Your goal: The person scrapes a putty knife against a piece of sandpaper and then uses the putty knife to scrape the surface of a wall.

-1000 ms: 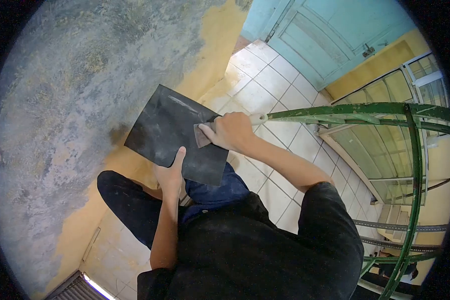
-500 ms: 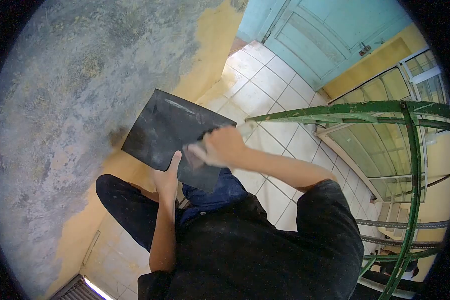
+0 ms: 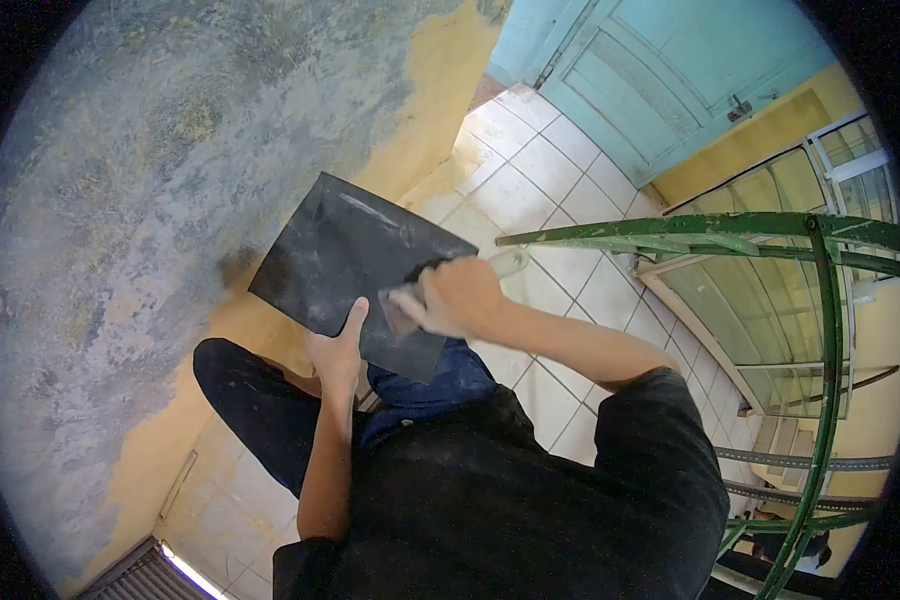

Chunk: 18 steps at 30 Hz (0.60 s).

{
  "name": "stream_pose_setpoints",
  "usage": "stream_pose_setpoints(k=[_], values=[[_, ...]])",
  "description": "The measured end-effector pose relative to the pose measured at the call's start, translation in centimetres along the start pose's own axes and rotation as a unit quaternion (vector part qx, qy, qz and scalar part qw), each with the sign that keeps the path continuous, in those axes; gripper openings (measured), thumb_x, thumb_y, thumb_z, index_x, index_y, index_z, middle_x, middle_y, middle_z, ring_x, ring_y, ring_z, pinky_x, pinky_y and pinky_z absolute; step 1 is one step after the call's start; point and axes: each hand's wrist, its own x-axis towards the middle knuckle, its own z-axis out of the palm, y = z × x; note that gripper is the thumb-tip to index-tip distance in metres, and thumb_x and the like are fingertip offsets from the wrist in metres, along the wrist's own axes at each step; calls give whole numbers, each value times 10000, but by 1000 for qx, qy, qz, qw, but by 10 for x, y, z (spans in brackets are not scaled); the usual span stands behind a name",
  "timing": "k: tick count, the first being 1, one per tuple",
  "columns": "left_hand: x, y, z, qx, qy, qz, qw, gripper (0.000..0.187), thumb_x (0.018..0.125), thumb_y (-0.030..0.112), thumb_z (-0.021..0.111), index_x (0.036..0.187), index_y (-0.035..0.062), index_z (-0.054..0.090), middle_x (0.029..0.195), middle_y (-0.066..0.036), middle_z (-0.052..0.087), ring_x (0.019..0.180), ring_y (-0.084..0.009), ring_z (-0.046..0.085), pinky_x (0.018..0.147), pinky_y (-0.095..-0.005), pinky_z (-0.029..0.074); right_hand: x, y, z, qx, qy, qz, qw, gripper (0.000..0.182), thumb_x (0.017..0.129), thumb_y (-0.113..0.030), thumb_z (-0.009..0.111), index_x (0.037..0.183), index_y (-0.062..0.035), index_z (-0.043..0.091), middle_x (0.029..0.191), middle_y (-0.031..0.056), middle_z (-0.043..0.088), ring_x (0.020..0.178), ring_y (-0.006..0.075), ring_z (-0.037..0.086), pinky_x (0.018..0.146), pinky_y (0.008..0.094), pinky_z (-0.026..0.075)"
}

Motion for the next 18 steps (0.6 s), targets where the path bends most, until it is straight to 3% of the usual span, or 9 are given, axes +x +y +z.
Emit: stream_pose_setpoints(k=[2, 5, 10, 12, 15, 18], values=[[2, -3, 1, -17, -5, -9, 1000, 413, 855, 180, 810, 1136, -80, 656, 1126, -164, 705, 1015, -264, 668, 930, -368, 498, -1, 4, 1, 1, -1, -42, 999, 671, 960, -590, 506, 597, -60, 699, 508, 169, 600, 451, 324, 623, 431, 417, 470], [-2, -1, 3, -24, 2, -16, 1000, 418, 856, 187, 809, 1137, -81, 655, 1134, -169, 703, 1020, -269, 668, 936, -370, 495, 27, 25, 3, -1, 8, 65, 998, 711, 949, -624, 500, 610, -38, 716, 519, 177, 619, 449, 335, 630, 438, 418, 479], [-1, -4, 0, 12, 4, -13, 1000, 447, 857, 222, 809, 1142, -84, 652, 1141, -177, 701, 1031, -290, 668, 939, -381, 493, -2, 4, -1, -5, 12, -3, 1000, 718, 952, -627, 491, 587, -48, 705, 503, 181, 606, 441, 324, 627, 432, 406, 479], [0, -14, 1, 46, 17, 12, 999, 479, 850, 251, 811, 1152, -83, 647, 1155, -191, 696, 1047, -317, 665, 940, -394, 494, 8, 13, 6, -12, -28, 46, 998, 709, 953, -623, 494, 602, -44, 705, 508, 181, 608, 446, 317, 633, 434, 409, 483], [-5, 5, 3, 53, 9, -34, 998, 487, 845, 274, 809, 1140, -82, 654, 1137, -203, 701, 1050, -335, 667, 940, -403, 494, 17, 21, 7, -8, -2, 59, 998, 722, 952, -642, 474, 634, -40, 716, 522, 188, 618, 454, 315, 639, 440, 420, 486], [-4, 0, 1, 68, 28, -11, 997, 472, 850, 288, 798, 1120, -77, 670, 1121, -205, 713, 1035, -344, 679, 925, -411, 501, 1, 4, 1, -1, -42, 48, 998, 688, 964, -609, 479, 648, -48, 724, 523, 187, 613, 482, 333, 647, 444, 430, 485]])
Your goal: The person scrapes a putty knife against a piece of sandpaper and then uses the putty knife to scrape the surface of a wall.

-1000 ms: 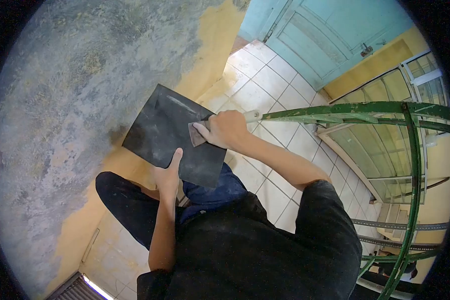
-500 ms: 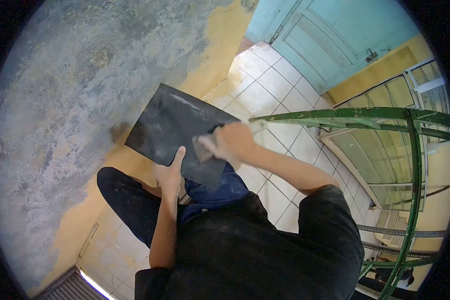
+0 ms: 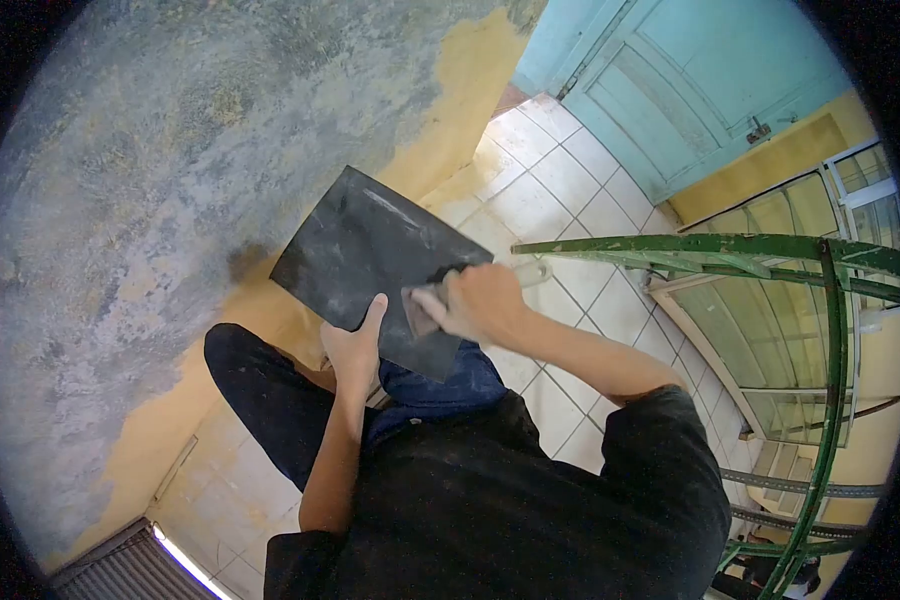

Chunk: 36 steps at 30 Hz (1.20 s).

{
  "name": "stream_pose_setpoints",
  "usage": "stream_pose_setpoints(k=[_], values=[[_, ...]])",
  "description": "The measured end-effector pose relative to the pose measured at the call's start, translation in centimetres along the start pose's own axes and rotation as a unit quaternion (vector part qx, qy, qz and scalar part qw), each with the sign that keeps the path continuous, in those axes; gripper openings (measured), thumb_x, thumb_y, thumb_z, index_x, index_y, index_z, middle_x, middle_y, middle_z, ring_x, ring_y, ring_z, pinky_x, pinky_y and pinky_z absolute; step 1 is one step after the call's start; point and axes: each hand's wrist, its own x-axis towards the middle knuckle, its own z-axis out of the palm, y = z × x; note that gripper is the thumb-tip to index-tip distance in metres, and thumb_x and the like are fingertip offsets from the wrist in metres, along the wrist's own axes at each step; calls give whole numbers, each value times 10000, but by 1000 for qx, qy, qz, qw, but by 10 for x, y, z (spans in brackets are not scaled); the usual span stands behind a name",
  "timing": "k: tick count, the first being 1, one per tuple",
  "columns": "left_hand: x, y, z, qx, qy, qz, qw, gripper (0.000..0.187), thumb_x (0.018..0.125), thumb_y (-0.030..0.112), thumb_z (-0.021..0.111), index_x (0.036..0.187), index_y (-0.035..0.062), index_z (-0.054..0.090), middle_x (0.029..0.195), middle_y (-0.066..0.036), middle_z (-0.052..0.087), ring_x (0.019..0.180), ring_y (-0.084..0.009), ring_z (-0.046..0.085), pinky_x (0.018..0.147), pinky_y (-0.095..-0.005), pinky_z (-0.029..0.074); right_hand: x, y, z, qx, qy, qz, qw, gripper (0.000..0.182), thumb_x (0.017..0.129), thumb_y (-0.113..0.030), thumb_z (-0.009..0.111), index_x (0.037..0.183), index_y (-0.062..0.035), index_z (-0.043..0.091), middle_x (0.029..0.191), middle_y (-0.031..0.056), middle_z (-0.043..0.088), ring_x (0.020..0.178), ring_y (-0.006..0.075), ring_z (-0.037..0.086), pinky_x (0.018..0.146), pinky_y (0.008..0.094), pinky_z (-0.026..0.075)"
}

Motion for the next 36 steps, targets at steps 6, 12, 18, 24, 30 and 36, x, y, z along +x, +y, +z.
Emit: stream_pose_setpoints(k=[6, 12, 18, 24, 30, 36], values=[[-1, 14, 1, 7, -20, -90, 996, 547, 817, 208, 856, 1195, -102, 612, 1185, -175, 669, 1045, -262, 640, 934, -365, 493, 35, 15, 0, -13, 33, 42, 998, 712, 953, -620, 487, 653, -19, 723, 562, 202, 639, 491, 334, 658, 459, 425, 500], [-3, 18, -1, -31, -2, -71, 997, 535, 823, 206, 850, 1193, -101, 616, 1188, -178, 669, 1058, -267, 637, 940, -370, 492, 7, -4, -7, -2, 26, -54, 998, 713, 961, -608, 488, 615, -29, 718, 522, 193, 616, 472, 349, 640, 467, 428, 500], [-3, 10, -4, -37, -14, -42, 998, 482, 828, 160, 842, 1172, -102, 628, 1158, -156, 680, 1029, -247, 641, 923, -353, 494, 11, -11, -1, 15, 24, -3, 1000, 725, 960, -612, 478, 623, -19, 725, 548, 212, 632, 486, 359, 650, 489, 435, 519], [2, -4, -2, -94, -13, -27, 995, 433, 830, 113, 833, 1158, -94, 640, 1142, -148, 685, 999, -234, 646, 907, -344, 497, 31, -3, 7, 19, 43, -5, 999, 682, 958, -592, 496, 617, -38, 702, 540, 202, 625, 463, 339, 642, 437, 420, 485], [0, -7, -3, -49, -4, -33, 998, 437, 828, 121, 836, 1151, -98, 641, 1144, -158, 682, 1010, -238, 647, 905, -348, 500, 5, -13, -8, -10, 34, -70, 997, 710, 956, -606, 498, 641, -10, 720, 538, 198, 628, 458, 331, 641, 434, 414, 483], [-4, 7, -2, -19, 0, -45, 999, 438, 830, 148, 836, 1137, -101, 648, 1137, -157, 692, 994, -239, 656, 893, -347, 503, 30, -3, -6, -1, 47, 21, 999, 724, 948, -632, 495, 620, -26, 715, 550, 203, 633, 485, 342, 653, 461, 430, 504]])
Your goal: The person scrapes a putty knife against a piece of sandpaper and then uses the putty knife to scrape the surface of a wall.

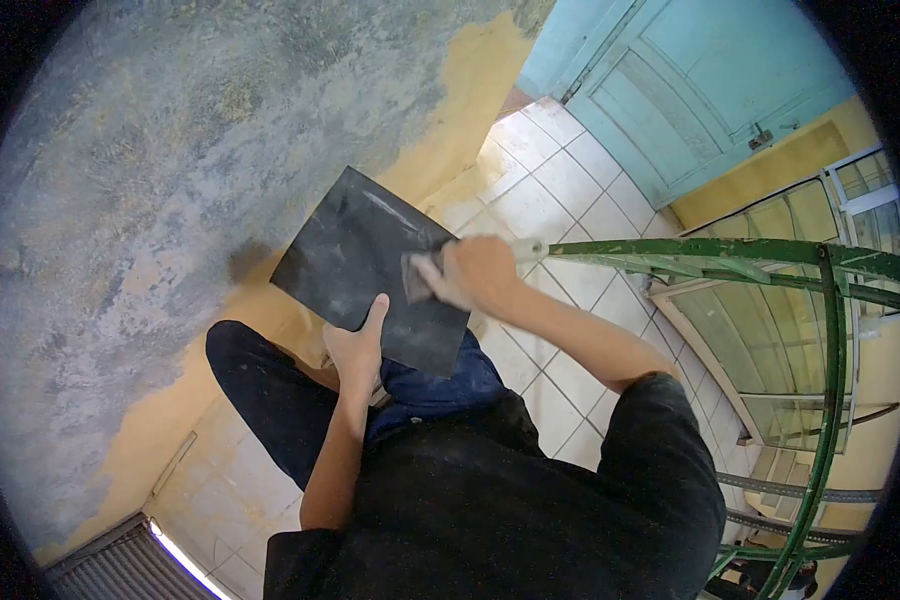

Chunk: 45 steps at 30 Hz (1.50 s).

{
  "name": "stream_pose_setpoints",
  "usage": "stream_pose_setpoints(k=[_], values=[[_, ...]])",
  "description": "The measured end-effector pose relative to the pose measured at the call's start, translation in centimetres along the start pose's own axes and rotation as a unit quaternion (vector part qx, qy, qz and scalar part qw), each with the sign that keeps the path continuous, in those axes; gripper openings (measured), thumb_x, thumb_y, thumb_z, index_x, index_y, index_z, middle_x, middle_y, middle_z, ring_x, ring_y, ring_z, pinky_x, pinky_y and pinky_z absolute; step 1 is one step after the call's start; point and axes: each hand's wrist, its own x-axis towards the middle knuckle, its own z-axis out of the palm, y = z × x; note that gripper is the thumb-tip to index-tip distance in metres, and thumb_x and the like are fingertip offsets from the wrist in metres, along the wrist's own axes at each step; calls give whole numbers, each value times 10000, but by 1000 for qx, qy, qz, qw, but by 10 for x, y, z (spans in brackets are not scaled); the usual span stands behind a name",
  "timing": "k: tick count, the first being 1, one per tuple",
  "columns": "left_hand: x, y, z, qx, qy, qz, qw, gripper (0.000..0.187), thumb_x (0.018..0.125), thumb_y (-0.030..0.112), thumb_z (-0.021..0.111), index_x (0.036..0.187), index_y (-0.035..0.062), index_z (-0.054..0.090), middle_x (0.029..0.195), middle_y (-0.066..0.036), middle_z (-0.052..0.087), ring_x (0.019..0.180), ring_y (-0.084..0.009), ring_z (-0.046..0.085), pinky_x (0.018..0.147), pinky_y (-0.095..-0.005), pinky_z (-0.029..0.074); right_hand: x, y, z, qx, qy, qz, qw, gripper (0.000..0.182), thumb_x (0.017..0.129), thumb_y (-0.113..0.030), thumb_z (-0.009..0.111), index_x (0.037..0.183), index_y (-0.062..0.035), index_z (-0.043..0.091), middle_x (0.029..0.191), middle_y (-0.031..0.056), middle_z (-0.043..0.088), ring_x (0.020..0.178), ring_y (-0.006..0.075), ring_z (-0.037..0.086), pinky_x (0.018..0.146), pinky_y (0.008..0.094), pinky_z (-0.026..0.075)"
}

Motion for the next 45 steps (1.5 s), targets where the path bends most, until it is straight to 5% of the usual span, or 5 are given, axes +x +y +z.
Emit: stream_pose_setpoints(k=[3, 20, 22, 27, 45], values=[[4, -11, 1, -2, 8, 2, 1000, 423, 832, 149, 833, 1121, -103, 655, 1126, -161, 696, 987, -240, 659, 887, -349, 504, -31, -8, -2, 8, -1, -101, 995, 714, 961, -607, 481, 647, -22, 744, 536, 195, 626, 474, 336, 650, 460, 437, 502], [-1, -4, 0, 14, 12, -15, 1000, 417, 839, 146, 830, 1129, -97, 654, 1123, -155, 692, 980, -227, 653, 892, -343, 500, -15, -7, -3, -6, -25, -23, 999, 735, 968, -628, 464, 618, -37, 725, 557, 181, 645, 489, 323, 659, 459, 420, 506], [-1, -8, 1, 9, 11, -19, 1000, 411, 842, 143, 827, 1130, -94, 655, 1124, -151, 692, 980, -227, 653, 891, -343, 500, -37, -13, -3, 17, 14, -122, 992, 717, 969, -603, 484, 591, -39, 714, 528, 193, 619, 458, 336, 638, 447, 424, 495], [-3, 5, 2, -23, -2, -15, 1000, 404, 852, 150, 821, 1133, -91, 658, 1127, -149, 695, 989, -236, 653, 907, -349, 499, 13, 4, 15, 8, 40, -2, 999, 712, 943, -619, 519, 580, -36, 705, 520, 201, 611, 448, 338, 630, 449, 409, 496], [0, 1, 5, -8, 32, 46, 998, 405, 840, 263, 817, 1000, -96, 718, 986, -190, 755, 902, -305, 723, 839, -392, 532, 2, 6, 0, -4, 4, -35, 999, 677, 954, -587, 523, 612, -32, 704, 522, 191, 618, 466, 329, 641, 453, 435, 497]])
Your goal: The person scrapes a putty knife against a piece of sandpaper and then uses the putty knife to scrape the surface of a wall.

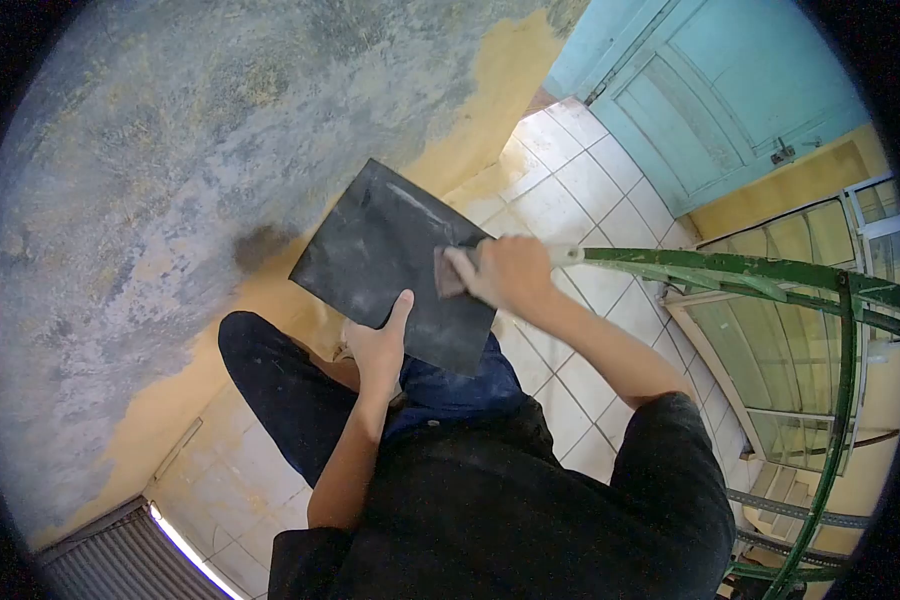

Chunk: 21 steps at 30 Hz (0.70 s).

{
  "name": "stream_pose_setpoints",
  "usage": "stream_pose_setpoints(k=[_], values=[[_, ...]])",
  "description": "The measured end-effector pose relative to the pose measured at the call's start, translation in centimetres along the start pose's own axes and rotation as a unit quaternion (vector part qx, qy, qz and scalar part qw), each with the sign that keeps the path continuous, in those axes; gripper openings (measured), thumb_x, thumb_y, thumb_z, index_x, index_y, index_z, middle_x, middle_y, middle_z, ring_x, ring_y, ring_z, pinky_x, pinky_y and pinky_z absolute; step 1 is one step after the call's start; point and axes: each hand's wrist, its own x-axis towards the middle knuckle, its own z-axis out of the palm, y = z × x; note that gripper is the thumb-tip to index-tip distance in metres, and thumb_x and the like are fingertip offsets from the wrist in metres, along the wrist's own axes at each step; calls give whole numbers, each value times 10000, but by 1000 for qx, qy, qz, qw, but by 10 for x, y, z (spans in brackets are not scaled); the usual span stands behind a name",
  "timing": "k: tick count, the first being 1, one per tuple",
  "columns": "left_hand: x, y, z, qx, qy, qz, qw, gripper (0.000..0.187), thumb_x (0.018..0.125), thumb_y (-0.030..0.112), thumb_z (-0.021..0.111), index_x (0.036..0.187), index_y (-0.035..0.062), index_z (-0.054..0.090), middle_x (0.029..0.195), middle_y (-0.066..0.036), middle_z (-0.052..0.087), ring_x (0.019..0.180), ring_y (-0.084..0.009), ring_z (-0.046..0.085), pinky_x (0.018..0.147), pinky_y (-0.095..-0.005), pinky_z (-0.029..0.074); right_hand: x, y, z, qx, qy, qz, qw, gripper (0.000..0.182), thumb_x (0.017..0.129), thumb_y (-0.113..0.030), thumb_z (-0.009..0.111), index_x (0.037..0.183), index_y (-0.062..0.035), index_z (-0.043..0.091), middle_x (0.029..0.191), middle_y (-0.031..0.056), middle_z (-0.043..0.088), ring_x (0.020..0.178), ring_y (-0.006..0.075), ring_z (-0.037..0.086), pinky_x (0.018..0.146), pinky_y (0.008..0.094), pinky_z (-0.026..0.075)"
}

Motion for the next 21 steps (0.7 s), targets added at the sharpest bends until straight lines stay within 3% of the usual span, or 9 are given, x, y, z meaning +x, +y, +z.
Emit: stream_pose_setpoints(k=[3, 5, 7, 10, 12, 15, 17, 19, 21], values=[[-1, 6, 0, -8, 2, 6, 1000, 392, 842, 256, 814, 980, -98, 720, 970, -192, 758, 894, -306, 727, 832, -387, 533, -12, -9, -6, -16, 2, 30, 999, 679, 956, -583, 523, 610, -27, 702, 537, 194, 625, 473, 332, 646, 459, 429, 500], [-2, 6, 1, 1, 8, 6, 1000, 389, 844, 254, 812, 984, -97, 719, 973, -192, 758, 896, -307, 729, 831, -387, 533, -37, -21, -9, 6, -24, -58, 998, 678, 952, -585, 529, 615, -23, 705, 542, 194, 629, 472, 335, 644, 456, 422, 497], [0, 6, 2, 10, 16, 6, 1000, 387, 846, 252, 810, 989, -96, 719, 975, -192, 758, 899, -308, 730, 829, -386, 533, -32, -15, -5, 9, -41, -66, 997, 685, 955, -591, 517, 620, -27, 711, 540, 196, 626, 474, 342, 645, 456, 429, 495], [-2, 7, -1, -11, -1, -8, 1000, 382, 846, 249, 809, 996, -91, 719, 984, -193, 758, 914, -308, 730, 835, -389, 534, 7, 7, -1, -18, -4, 41, 999, 700, 967, -605, 477, 621, -49, 722, 543, 185, 632, 489, 324, 657, 466, 428, 496], [0, 8, -2, 13, -35, -36, 999, 447, 842, 176, 829, 1143, -98, 646, 1152, -162, 688, 1040, -254, 649, 939, -362, 491, 0, 0, 0, -16, -15, 26, 999, 704, 967, -608, 477, 616, -49, 721, 542, 185, 631, 491, 321, 659, 468, 428, 497], [-1, 2, 1, 18, 16, 33, 999, 380, 851, 251, 806, 1000, -87, 717, 987, -194, 753, 914, -312, 726, 840, -390, 533, -27, -18, -9, 16, -47, -3, 999, 719, 966, -616, 479, 607, -39, 713, 540, 192, 627, 495, 316, 661, 468, 433, 496], [0, 1, 2, 6, 17, 21, 1000, 385, 852, 252, 805, 1007, -89, 715, 988, -195, 752, 909, -315, 725, 843, -393, 532, -32, -19, -10, 3, -39, -48, 998, 714, 966, -613, 485, 618, -32, 715, 542, 195, 627, 499, 320, 661, 462, 434, 493], [-4, 3, 1, -4, 16, 4, 1000, 390, 852, 253, 804, 1013, -90, 712, 988, -196, 751, 905, -319, 724, 845, -395, 532, -7, -3, 0, 7, -55, 6, 998, 698, 957, -607, 504, 620, -34, 717, 541, 197, 626, 489, 335, 655, 458, 432, 493], [-3, 10, 0, 7, -7, 8, 1000, 394, 850, 251, 805, 1023, -91, 712, 1001, -202, 750, 908, -322, 724, 846, -396, 533, 9, 10, 6, -6, 0, 50, 999, 684, 947, -602, 520, 627, -32, 722, 540, 200, 625, 473, 346, 645, 461, 430, 499]])
